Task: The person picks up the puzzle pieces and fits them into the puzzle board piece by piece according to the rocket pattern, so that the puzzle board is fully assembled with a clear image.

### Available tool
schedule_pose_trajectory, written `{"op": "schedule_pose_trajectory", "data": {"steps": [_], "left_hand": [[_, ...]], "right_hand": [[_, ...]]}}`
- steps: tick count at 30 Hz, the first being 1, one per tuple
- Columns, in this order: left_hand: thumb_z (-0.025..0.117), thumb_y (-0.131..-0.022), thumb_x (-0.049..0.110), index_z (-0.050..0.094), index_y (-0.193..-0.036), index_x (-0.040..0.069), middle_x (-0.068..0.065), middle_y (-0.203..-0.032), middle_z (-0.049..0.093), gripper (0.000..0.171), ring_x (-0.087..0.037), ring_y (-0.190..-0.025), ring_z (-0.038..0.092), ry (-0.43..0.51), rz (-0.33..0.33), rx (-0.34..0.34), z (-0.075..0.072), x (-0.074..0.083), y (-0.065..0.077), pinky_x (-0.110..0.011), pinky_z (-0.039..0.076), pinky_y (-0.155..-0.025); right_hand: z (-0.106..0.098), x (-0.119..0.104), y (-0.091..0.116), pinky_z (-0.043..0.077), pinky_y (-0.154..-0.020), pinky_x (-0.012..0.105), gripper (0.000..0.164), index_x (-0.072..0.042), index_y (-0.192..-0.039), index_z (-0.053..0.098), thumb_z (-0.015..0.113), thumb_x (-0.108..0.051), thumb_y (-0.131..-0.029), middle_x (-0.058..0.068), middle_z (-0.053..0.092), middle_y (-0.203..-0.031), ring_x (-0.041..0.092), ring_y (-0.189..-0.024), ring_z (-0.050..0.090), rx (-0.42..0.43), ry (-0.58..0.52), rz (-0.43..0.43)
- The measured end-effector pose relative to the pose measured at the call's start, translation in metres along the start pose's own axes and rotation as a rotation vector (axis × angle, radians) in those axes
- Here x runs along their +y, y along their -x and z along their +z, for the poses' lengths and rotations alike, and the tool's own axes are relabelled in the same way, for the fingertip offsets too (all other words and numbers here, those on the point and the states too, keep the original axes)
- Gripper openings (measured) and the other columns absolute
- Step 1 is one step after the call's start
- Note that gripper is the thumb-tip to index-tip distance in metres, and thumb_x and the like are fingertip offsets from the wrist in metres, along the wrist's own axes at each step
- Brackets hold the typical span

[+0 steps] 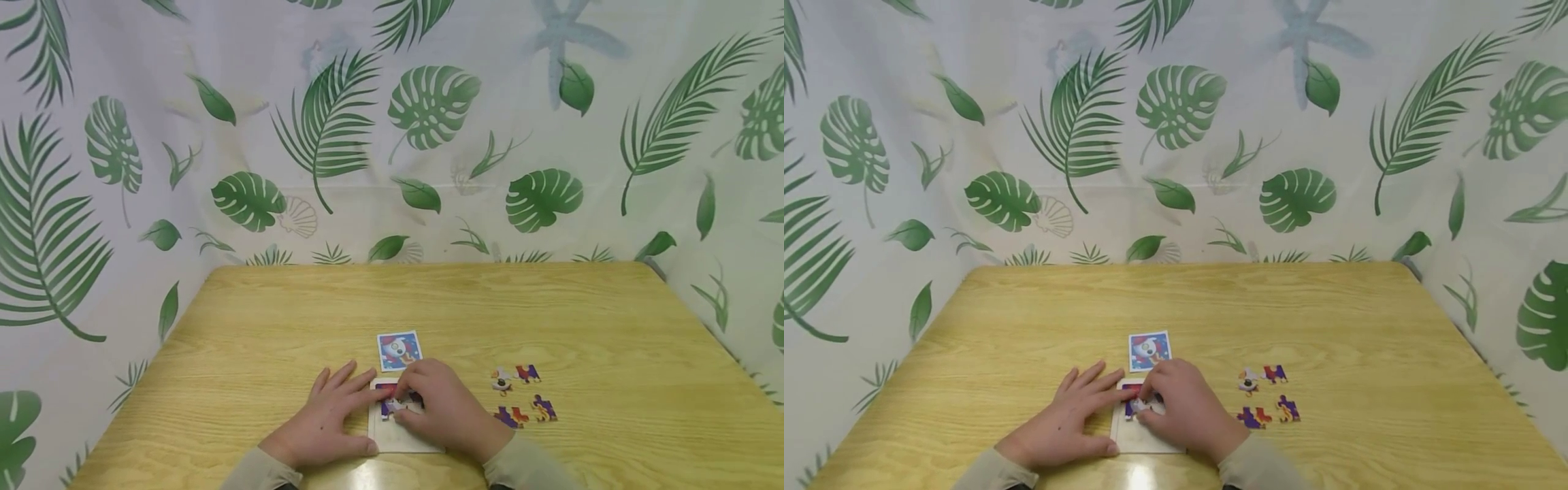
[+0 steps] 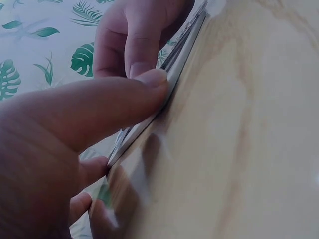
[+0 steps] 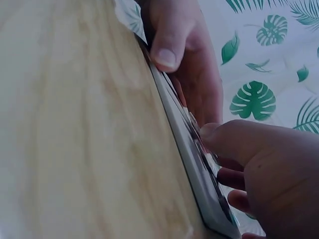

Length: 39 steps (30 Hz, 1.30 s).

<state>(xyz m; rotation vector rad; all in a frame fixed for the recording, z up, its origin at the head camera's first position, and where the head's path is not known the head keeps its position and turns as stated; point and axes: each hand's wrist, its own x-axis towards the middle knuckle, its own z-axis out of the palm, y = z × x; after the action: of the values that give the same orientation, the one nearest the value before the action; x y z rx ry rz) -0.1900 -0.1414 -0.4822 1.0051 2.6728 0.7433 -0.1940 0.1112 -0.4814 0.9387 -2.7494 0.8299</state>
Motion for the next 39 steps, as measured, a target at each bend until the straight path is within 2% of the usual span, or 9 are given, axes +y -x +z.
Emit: {"op": "schedule_pose_trajectory", "data": {"steps": [5,12,18,31,39], "left_hand": [[0.066,-0.086,0.067,0.047,-0.153,0.034,-0.003,-0.164,0.03,0.077,-0.039,-0.153,0.008,0.01,0.032,0.006,-0.0004,-0.001,0.0011,-0.07,-0.001,-0.114],[0.074,-0.083,0.059,0.051,-0.15,0.035,0.0,-0.164,0.031,0.074,-0.033,-0.154,0.009,0.083,0.037,0.002,-0.0031,-0.0055,0.0019,-0.067,-0.004,-0.115],[0.069,-0.088,0.057,0.056,-0.147,0.033,-0.003,-0.165,0.029,0.065,-0.034,-0.154,0.01,0.067,0.076,-0.022,-0.0052,-0.0074,0.003,-0.069,-0.002,-0.115],[0.071,-0.092,0.047,0.06,-0.144,0.027,-0.006,-0.163,0.03,0.057,-0.031,-0.153,0.013,0.082,0.067,-0.025,-0.0049,-0.0058,0.0036,-0.067,-0.001,-0.116],[0.066,-0.094,0.051,0.057,-0.146,0.029,-0.005,-0.165,0.026,0.058,-0.03,-0.154,0.01,0.086,0.066,-0.056,-0.0066,-0.0062,0.0036,-0.066,-0.004,-0.116]], "right_hand": [[0.0036,-0.0053,0.0011,0.046,-0.094,0.042,0.018,-0.021,-0.09,0.069,0.082,-0.031,-0.082,-0.011,0.06,-0.104,0.011,-0.099,0.055,0.012,0.032,-0.039],[0.0055,-0.0053,0.0007,0.045,-0.095,0.042,0.019,-0.023,-0.093,0.069,0.082,-0.033,-0.083,-0.012,0.058,-0.104,0.01,-0.1,0.054,0.01,0.03,-0.037],[0.0067,-0.0028,0.0006,0.044,-0.095,0.042,0.019,-0.025,-0.094,0.068,0.081,-0.036,-0.084,-0.014,0.056,-0.103,0.008,-0.099,0.053,0.009,0.044,-0.042],[0.0066,-0.0001,0.0026,0.044,-0.099,0.044,0.019,-0.028,-0.097,0.069,0.08,-0.039,-0.086,-0.015,0.056,-0.105,0.009,-0.103,0.053,-0.02,0.039,-0.041],[0.005,-0.0006,0.0039,0.044,-0.099,0.043,0.017,-0.028,-0.097,0.069,0.08,-0.037,-0.087,-0.015,0.056,-0.107,0.009,-0.104,0.052,-0.019,0.021,-0.035]]}}
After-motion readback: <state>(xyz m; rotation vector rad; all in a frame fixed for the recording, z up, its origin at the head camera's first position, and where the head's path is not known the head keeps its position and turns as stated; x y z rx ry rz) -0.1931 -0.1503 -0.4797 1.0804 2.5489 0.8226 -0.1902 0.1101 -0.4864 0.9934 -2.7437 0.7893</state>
